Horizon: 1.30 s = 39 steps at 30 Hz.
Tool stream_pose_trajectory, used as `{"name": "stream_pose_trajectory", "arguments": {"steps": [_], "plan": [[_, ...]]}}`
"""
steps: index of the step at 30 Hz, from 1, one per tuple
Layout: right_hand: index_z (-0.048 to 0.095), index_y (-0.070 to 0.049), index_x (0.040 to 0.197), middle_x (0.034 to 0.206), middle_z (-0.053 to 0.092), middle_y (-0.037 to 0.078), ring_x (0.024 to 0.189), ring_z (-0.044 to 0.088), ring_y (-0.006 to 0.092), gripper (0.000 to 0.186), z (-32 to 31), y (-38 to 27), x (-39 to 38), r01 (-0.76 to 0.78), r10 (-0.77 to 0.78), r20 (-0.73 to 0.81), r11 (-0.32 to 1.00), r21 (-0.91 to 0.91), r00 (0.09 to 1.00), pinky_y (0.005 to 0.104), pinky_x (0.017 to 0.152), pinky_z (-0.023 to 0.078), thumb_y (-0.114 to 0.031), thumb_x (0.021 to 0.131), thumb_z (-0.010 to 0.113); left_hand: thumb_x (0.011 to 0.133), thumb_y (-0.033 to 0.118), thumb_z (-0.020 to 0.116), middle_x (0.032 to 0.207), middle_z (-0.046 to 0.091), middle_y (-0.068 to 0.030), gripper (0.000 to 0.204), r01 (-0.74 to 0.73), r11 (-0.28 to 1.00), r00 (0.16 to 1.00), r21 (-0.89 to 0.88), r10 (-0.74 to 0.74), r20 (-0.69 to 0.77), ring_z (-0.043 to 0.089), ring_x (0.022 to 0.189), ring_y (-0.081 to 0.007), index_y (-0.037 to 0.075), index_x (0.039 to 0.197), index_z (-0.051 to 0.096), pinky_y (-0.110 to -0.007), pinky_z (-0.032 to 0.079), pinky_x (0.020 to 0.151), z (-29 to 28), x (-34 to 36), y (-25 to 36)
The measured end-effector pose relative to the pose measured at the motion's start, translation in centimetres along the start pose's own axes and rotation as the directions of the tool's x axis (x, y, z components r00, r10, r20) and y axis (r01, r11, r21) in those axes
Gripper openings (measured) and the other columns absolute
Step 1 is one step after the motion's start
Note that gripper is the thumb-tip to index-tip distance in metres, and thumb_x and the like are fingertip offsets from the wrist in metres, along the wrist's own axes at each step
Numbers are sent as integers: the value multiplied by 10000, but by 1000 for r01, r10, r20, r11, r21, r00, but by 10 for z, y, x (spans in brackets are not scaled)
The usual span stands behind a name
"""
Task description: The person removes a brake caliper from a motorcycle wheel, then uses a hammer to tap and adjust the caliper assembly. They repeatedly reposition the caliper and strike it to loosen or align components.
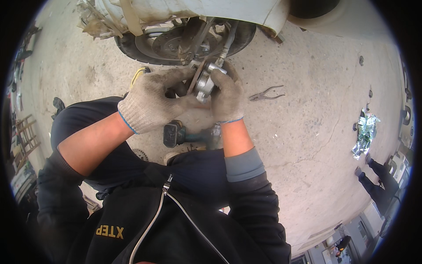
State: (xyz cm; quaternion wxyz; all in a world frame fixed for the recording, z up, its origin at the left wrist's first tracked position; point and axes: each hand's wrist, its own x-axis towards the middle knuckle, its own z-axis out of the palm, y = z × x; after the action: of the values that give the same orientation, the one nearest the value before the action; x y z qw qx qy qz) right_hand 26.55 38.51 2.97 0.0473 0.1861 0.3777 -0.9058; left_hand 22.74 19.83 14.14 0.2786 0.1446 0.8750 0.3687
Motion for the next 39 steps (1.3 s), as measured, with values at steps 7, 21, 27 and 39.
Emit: {"name": "stream_pose_trajectory", "arguments": {"steps": [7,21,27,39], "plan": [[602,65,1421,1348,696,196,1228,692,328,506,-4,3,-2,-116,112,32,959,258,993,493,1102,556,-249,1034,514,1039,274,735,1157,761,-79,386,199,835,908,-513,-354,-224,707,1031,-161,-7,1302,704,-292,579,906,0,20,-25],[709,-22,1291,1227,754,152,1138,724,294,337,8,10,-9,75,-78,-13,989,-129,997,373,995,591,-161,984,709,1062,516,662,1170,755,-59,411,412,-164,825,-896,-350,443,729,1051,-233,163,1269,701,-418,588,976,26,38,3],[600,-2,1453,1471,627,188,1349,634,311,429,8,-15,-8,552,-404,461,144,-821,790,417,1127,528,-169,1061,645,1059,424,650,1093,761,-69,320,500,-301,849,-812,-16,529,729,981,-246,142,1195,715,-429,595,930,12,39,8],[714,-55,1097,889,691,64,766,642,191,327,-121,85,-56,-371,240,-870,926,72,430,392,659,594,-378,1044,697,1026,405,673,932,758,-5,227,574,6,813,-819,-124,569,727,819,-169,186,1036,729,-393,592,662,6,47,-11]]}}
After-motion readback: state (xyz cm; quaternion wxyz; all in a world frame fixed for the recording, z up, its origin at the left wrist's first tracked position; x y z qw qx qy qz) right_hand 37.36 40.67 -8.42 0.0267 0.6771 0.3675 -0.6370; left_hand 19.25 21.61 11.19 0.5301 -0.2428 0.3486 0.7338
